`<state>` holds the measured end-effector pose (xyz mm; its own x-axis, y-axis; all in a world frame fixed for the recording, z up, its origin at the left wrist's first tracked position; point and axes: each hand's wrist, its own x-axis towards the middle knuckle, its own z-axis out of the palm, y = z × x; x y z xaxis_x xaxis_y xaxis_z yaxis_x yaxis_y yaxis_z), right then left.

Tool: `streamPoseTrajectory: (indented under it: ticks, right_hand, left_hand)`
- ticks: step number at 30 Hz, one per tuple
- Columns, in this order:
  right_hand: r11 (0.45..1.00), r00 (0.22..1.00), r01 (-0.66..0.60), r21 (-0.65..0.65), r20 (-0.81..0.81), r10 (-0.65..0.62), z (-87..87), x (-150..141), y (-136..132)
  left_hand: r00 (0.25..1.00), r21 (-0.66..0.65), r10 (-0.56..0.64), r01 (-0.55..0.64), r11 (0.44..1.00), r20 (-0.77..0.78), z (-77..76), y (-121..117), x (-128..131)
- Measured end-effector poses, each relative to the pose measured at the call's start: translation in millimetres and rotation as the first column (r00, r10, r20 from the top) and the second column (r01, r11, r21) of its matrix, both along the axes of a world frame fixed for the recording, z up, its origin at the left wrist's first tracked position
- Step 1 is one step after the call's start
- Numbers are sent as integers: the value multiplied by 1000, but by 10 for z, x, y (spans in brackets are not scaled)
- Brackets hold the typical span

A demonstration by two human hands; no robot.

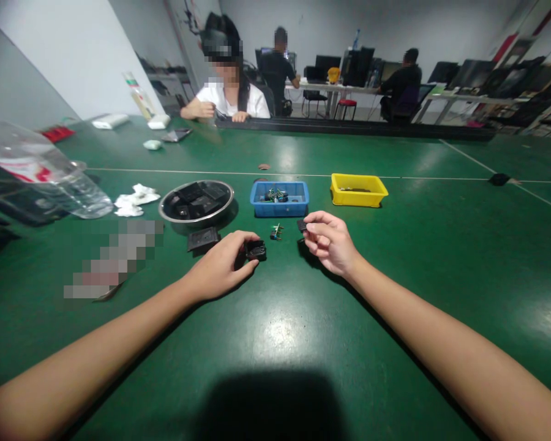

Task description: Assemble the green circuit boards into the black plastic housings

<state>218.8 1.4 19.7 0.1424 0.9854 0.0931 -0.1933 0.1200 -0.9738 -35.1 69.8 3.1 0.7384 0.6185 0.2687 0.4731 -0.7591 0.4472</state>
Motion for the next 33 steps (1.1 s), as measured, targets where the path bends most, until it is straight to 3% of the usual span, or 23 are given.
streamPoseTrajectory:
  ticks: [1, 3, 5, 7, 10, 12, 14, 15, 16, 17, 20, 21, 23, 25, 27, 33]
  right_hand:
    - [981, 982, -175, -81, -90, 167, 37, 59, 7]
    - [896, 889, -433, -101, -214, 405, 103, 182, 2]
    - [752, 755, -649, -117, -219, 618, 155, 285, -12]
    - [556, 581, -812, -179, -152, 800, 206, 349, -19]
    - [275, 322, -882, -382, -63, 945, 302, 368, -21]
    - [192, 240, -854, -484, -39, 970, 368, 343, -28]
    - [166, 214, -843, -512, -36, 976, 409, 300, -40]
    - [184, 231, -850, -493, -37, 972, 412, 273, -45]
    - [237, 282, -860, -452, -34, 959, 401, 242, -48]
    - [329, 369, -860, -389, -29, 929, 375, 205, -47]
    - [729, 742, -666, -160, -41, 669, 217, 52, -31]
    - [813, 821, -571, -115, -50, 569, 148, -12, -28]
    - [918, 919, -394, -48, -6, 394, 8, -144, -32]
    - [960, 959, -280, -24, 25, 281, -103, -266, -55]
    - [965, 961, -259, -26, 97, 261, -166, -358, -84]
    - [981, 925, -191, 44, 343, 164, -161, -442, -117]
  left_hand:
    - [1000, 0, -3, 3, 1000, 4, -1, 0, 2]
    - [1000, 2, -8, 8, 1000, 11, 0, 0, 5]
    - [1000, 2, -10, 10, 1000, 6, 5, -2, 8]
    - [1000, 2, -8, 8, 1000, -3, 10, -4, 9]
    - [1000, 6, -4, 4, 1000, -7, 9, -5, 9]
    - [1000, 8, -2, 2, 1000, -1, 3, -5, 8]
    - [1000, 6, -3, 3, 1000, 7, -2, -4, 8]
    - [1000, 5, -4, 4, 1000, 11, -3, -3, 8]
    - [1000, 3, -5, 5, 1000, 14, -3, -2, 8]
    - [1000, 3, -5, 5, 1000, 19, -2, -1, 8]
    - [1000, 7, -9, 8, 1000, 23, 4, 2, 11]
    - [1000, 8, -10, 10, 1000, 19, 6, 2, 13]
    - [1000, 17, -9, 9, 1000, 7, 7, 2, 17]
    - [1000, 30, -12, 12, 999, -5, 6, 0, 22]
    - [1000, 44, -23, 23, 999, -12, 7, -3, 23]
    - [998, 117, -64, 66, 991, -19, 54, -43, 36]
